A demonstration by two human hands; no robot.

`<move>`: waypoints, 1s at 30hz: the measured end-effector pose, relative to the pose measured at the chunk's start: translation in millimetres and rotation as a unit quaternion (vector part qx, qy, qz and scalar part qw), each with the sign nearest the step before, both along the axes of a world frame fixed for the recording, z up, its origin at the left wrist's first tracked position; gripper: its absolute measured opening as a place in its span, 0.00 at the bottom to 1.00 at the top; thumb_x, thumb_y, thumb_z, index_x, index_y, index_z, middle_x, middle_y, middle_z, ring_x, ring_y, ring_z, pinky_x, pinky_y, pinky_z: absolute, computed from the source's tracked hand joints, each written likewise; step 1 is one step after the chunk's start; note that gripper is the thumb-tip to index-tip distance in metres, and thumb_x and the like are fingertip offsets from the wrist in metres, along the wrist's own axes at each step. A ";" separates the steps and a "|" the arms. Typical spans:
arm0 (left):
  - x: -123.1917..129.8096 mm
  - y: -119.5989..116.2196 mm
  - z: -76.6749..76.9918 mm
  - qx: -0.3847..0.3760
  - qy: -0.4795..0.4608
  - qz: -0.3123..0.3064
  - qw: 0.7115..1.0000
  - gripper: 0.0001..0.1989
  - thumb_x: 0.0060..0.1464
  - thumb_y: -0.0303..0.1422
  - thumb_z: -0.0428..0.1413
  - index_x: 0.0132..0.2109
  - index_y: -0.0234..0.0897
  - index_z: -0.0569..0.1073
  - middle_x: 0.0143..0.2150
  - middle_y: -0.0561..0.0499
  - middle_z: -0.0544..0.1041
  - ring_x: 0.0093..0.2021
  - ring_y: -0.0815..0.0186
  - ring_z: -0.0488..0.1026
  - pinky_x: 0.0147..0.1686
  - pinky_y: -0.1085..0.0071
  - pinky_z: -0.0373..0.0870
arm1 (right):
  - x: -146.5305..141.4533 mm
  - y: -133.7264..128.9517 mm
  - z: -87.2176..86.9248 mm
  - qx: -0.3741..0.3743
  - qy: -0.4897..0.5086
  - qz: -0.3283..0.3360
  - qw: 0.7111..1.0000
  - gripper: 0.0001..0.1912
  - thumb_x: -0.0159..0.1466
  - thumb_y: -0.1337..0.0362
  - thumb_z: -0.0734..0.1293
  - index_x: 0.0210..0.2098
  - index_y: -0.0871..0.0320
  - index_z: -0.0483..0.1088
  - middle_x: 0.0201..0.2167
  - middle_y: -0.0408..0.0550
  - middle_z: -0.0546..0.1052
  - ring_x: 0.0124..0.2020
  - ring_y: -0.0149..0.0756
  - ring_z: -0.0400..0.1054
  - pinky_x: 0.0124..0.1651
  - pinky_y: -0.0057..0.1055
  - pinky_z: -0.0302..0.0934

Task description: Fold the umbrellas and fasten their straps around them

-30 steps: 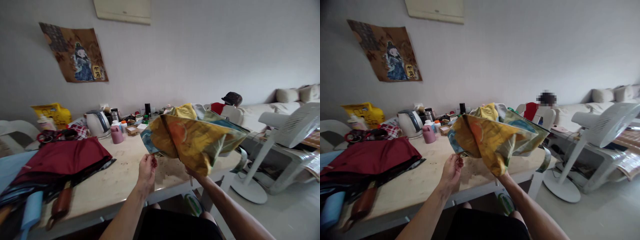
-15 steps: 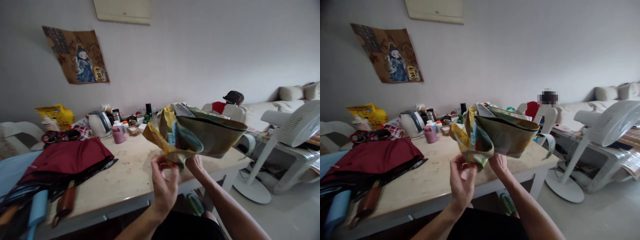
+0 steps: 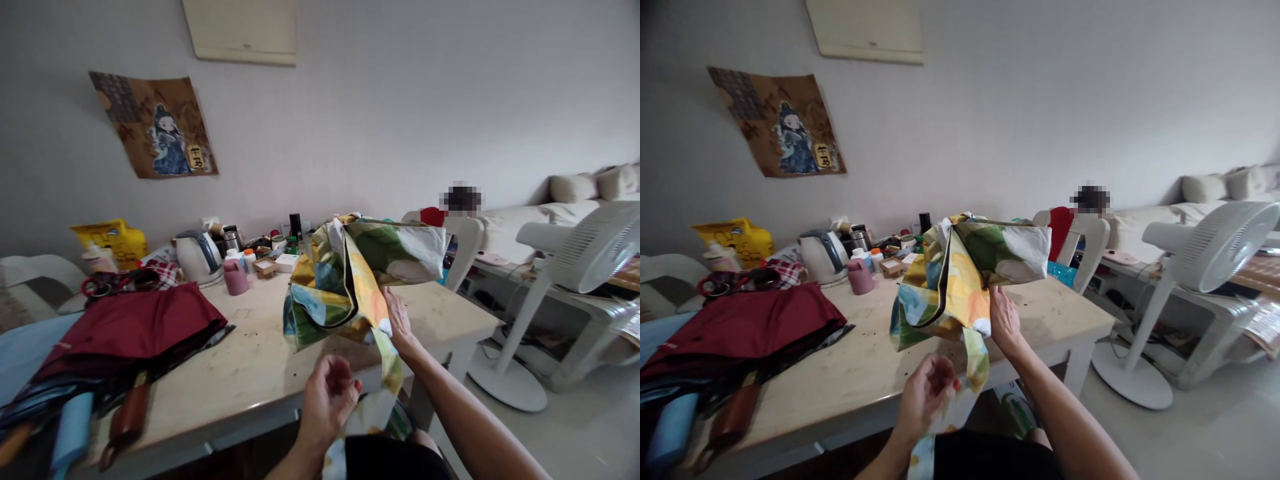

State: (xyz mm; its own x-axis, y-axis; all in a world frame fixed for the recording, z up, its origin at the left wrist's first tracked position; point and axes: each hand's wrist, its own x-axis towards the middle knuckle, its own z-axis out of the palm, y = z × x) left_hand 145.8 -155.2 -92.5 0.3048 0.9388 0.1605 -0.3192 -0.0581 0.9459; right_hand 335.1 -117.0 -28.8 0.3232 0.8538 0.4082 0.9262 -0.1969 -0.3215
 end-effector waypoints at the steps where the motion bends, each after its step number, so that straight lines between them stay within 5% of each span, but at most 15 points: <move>1: 0.2 -4.0 6.8 0.011 -0.027 0.009 1.000 0.16 0.40 0.34 0.68 0.36 0.36 0.72 0.31 0.51 0.73 0.30 0.68 0.69 0.33 0.71 0.69 | -1.1 0.9 1.4 -0.007 -0.007 -0.008 1.000 0.17 0.67 0.75 0.53 0.50 0.61 0.66 0.45 0.59 0.75 0.43 0.44 0.73 0.42 0.34 0.62; 5: -0.2 3.0 26.2 0.006 -0.040 0.020 0.999 0.17 0.41 0.38 0.68 0.35 0.34 0.74 0.33 0.49 0.75 0.33 0.67 0.71 0.36 0.72 0.69 | -2.0 8.0 2.1 -0.019 -0.058 -0.043 0.997 0.16 0.68 0.74 0.53 0.50 0.60 0.64 0.45 0.58 0.75 0.45 0.45 0.73 0.41 0.34 0.61; 10: -16.8 17.4 12.3 -0.181 -0.115 0.045 0.976 0.22 0.32 0.39 0.72 0.35 0.32 0.76 0.32 0.48 0.77 0.33 0.66 0.74 0.33 0.72 0.68 | 10.1 15.5 -0.3 0.007 -0.109 -0.050 0.993 0.13 0.67 0.74 0.54 0.47 0.59 0.65 0.45 0.58 0.75 0.47 0.43 0.72 0.42 0.33 0.60; 12: -28.0 15.2 9.5 -0.199 -0.125 0.068 0.969 0.23 0.32 0.40 0.72 0.35 0.33 0.76 0.33 0.48 0.78 0.34 0.66 0.74 0.34 0.72 0.69 | 16.9 16.8 0.1 0.011 -0.122 -0.050 0.991 0.13 0.67 0.74 0.54 0.47 0.60 0.65 0.45 0.58 0.74 0.47 0.43 0.71 0.43 0.32 0.60; 16: -36.4 5.6 20.2 -0.096 -0.036 0.014 0.995 0.24 0.48 0.51 0.63 0.42 0.33 0.78 0.42 0.41 0.79 0.44 0.60 0.75 0.45 0.68 0.69 | 24.5 20.7 0.2 0.002 -0.124 -0.050 0.991 0.13 0.66 0.75 0.55 0.47 0.60 0.64 0.46 0.58 0.74 0.47 0.44 0.71 0.42 0.33 0.59; 19: -26.8 4.7 29.9 0.014 0.052 0.001 0.999 0.25 0.48 0.49 0.64 0.45 0.34 0.78 0.45 0.41 0.79 0.49 0.57 0.74 0.50 0.67 0.67 | 24.1 24.6 -2.2 -0.005 -0.121 -0.052 0.991 0.13 0.66 0.75 0.55 0.48 0.60 0.63 0.46 0.58 0.74 0.46 0.44 0.71 0.41 0.34 0.59; 24: -18.7 8.8 30.4 0.145 0.202 0.038 0.968 0.15 0.55 0.42 0.59 0.32 0.33 0.77 0.24 0.49 0.75 0.26 0.67 0.70 0.29 0.72 0.66 | 24.1 23.6 -5.4 -0.013 -0.122 -0.034 0.992 0.13 0.64 0.74 0.56 0.47 0.60 0.63 0.47 0.58 0.73 0.46 0.45 0.72 0.40 0.34 0.58; 28: -37.8 -1.1 46.4 0.287 0.240 0.132 0.918 0.08 0.55 0.35 0.59 0.32 0.35 0.77 0.24 0.51 0.74 0.25 0.70 0.70 0.28 0.75 0.65 | 29.0 18.5 -6.3 -0.011 -0.095 -0.025 0.995 0.14 0.64 0.74 0.56 0.47 0.61 0.63 0.47 0.58 0.73 0.45 0.45 0.72 0.39 0.34 0.58; 30: -49.7 -9.8 68.4 0.345 0.187 0.112 0.913 0.03 0.54 0.32 0.61 0.35 0.37 0.78 0.27 0.51 0.76 0.27 0.70 0.71 0.30 0.76 0.66 | 29.4 17.4 -7.0 -0.007 -0.056 -0.016 0.998 0.14 0.64 0.74 0.55 0.46 0.60 0.64 0.47 0.59 0.73 0.44 0.45 0.72 0.39 0.34 0.57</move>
